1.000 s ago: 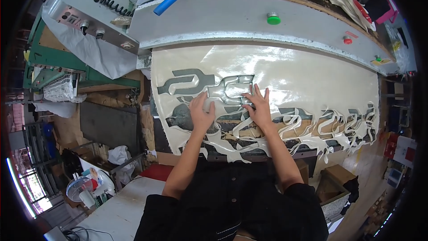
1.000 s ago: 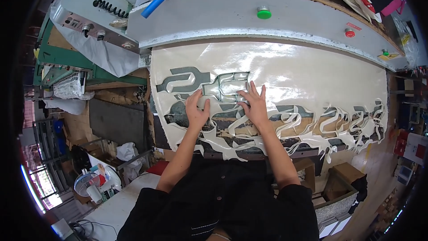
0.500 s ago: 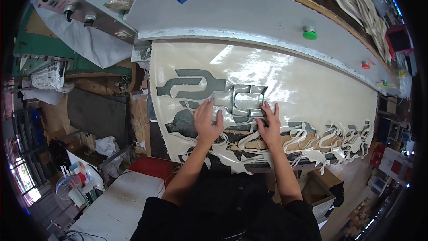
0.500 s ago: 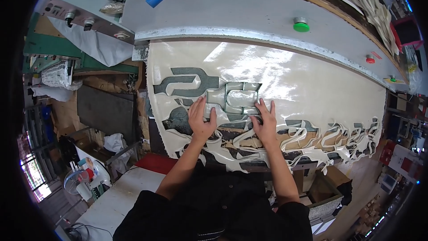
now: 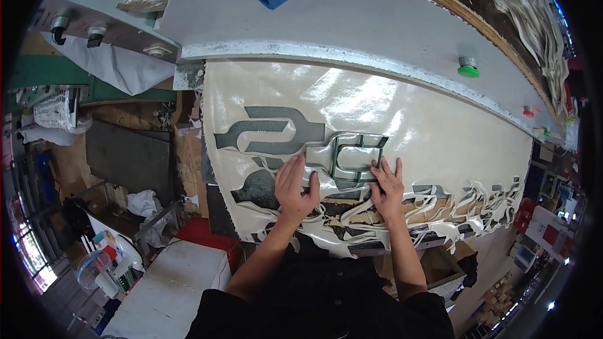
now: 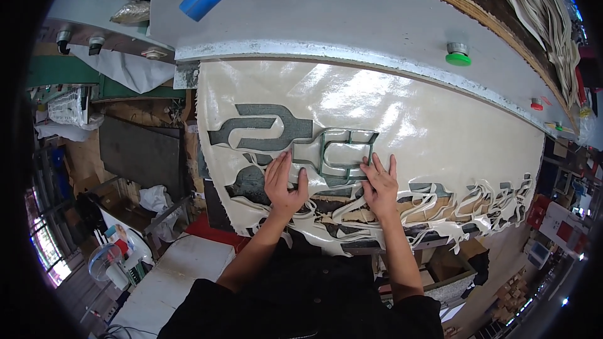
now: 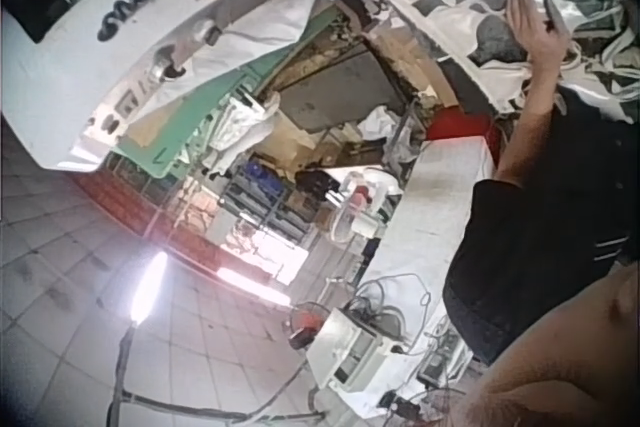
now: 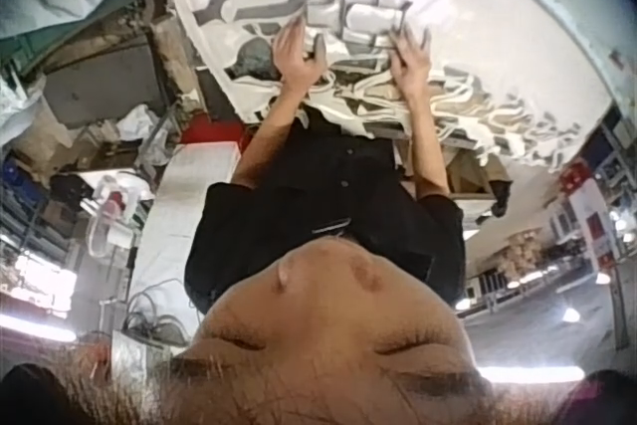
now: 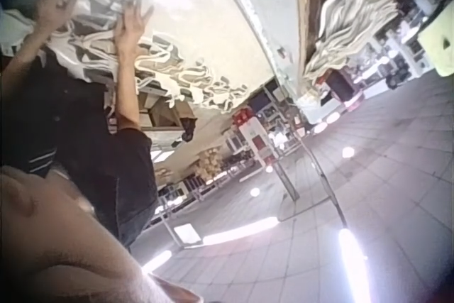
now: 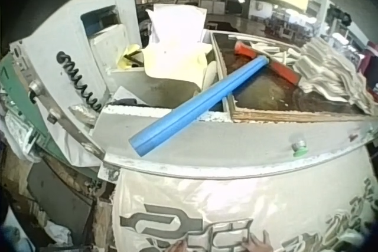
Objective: Processing and organizing precut shoe material components at a factory workstation.
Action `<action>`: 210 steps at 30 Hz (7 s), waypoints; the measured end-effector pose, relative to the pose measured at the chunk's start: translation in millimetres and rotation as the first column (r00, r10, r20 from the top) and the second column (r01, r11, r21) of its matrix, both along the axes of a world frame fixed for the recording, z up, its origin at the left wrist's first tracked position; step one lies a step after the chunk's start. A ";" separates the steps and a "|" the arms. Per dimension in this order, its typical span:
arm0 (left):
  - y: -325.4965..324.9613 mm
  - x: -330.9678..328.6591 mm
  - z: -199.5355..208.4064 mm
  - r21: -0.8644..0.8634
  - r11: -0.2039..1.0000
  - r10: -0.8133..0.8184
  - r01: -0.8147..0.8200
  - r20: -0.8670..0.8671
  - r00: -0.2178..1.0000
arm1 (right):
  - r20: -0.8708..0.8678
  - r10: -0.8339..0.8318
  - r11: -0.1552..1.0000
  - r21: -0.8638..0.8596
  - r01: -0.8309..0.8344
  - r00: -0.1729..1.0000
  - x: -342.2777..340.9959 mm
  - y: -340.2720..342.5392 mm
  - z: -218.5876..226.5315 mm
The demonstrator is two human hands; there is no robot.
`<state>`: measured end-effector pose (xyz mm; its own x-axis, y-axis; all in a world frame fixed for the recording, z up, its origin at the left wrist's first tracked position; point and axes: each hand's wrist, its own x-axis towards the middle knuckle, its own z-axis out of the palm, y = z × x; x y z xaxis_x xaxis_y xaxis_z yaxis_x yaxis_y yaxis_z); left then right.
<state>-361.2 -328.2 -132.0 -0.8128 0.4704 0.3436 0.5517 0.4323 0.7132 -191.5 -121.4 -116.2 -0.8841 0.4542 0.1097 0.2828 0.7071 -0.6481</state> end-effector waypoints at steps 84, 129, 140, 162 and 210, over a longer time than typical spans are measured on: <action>160.7 -34.9 105.7 -0.238 0.804 -0.571 0.545 -0.050 0.820 | -0.205 -0.287 0.956 -0.130 0.264 0.936 -46.9 74.9 45.1; -14.3 77.4 207.2 0.687 0.722 -0.660 -0.082 0.720 0.216 | -0.547 0.090 0.955 -0.190 -0.228 0.832 14.1 -39.6 229.2; -25.2 87.9 212.6 0.686 0.726 -0.669 -0.055 0.722 0.179 | -0.586 0.236 0.964 0.245 -0.108 0.775 26.0 -52.0 237.7; -38.4 102.7 221.2 0.681 0.729 -0.676 -0.076 0.733 0.075 | -0.576 -0.061 0.992 -0.125 -0.014 0.815 56.6 -93.3 226.8; -43.3 127.1 233.4 0.671 0.734 -0.645 -0.103 0.737 0.203 | -0.525 -0.306 0.892 -0.450 0.047 0.794 46.6 -96.8 215.6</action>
<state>-234.1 -371.5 101.4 -0.5478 0.7968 -0.2551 -0.6272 -0.1894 0.7554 -145.0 -218.2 99.4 -0.6147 0.7125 0.3384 -0.1350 0.3277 -0.9351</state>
